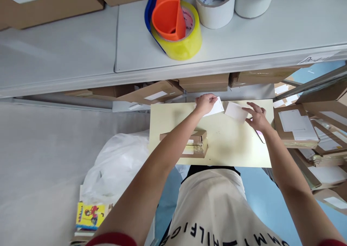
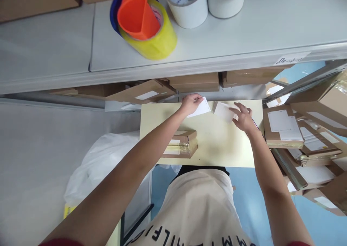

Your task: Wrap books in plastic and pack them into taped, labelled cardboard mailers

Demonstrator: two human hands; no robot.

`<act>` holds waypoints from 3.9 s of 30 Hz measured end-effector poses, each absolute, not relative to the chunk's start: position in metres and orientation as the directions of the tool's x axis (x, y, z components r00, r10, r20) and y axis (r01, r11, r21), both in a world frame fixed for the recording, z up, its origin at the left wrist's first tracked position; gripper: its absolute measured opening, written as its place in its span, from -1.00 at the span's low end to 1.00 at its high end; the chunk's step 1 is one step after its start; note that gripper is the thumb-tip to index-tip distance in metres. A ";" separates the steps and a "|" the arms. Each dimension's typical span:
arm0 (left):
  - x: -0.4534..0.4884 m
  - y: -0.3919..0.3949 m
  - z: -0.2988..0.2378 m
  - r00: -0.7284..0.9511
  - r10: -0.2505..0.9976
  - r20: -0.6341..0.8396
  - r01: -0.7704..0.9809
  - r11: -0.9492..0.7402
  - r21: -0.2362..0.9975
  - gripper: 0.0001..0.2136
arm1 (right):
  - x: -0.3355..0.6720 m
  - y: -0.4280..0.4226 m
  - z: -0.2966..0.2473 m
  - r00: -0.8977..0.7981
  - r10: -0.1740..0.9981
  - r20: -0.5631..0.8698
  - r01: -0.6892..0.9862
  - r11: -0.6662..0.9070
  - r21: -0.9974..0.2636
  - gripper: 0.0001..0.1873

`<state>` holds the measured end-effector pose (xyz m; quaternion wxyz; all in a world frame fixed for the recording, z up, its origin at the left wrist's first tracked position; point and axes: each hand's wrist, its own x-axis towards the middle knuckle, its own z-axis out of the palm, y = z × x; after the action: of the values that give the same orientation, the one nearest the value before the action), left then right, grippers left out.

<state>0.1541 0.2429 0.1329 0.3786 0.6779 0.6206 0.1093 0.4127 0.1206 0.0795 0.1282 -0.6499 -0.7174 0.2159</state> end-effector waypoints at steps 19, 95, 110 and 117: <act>-0.009 0.099 0.189 0.239 0.879 -0.413 0.067 0.409 0.910 -0.67 | 0.230 0.070 0.165 0.171 0.967 -0.187 -0.009 -0.188 -0.982 -0.48; -0.110 0.000 0.201 0.225 0.957 -0.183 -0.152 0.220 0.963 -0.68 | 0.043 -0.007 0.220 -0.114 0.955 0.274 0.578 0.288 -0.764 -0.81; -0.107 0.000 0.204 0.228 0.967 -0.112 0.056 0.102 0.993 -0.75 | 0.046 -0.009 0.219 -0.132 0.966 0.222 0.608 0.256 -0.751 -0.76; -0.111 0.003 0.210 0.264 0.962 0.064 0.183 -0.116 0.976 -0.83 | 0.043 -0.004 0.221 -0.059 0.998 0.010 0.356 0.030 -0.934 -0.75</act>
<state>-0.1107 0.0031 0.2104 0.4853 0.6298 0.4546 0.4014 0.0434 -0.0044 0.2212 0.3918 -0.5630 -0.6012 0.4100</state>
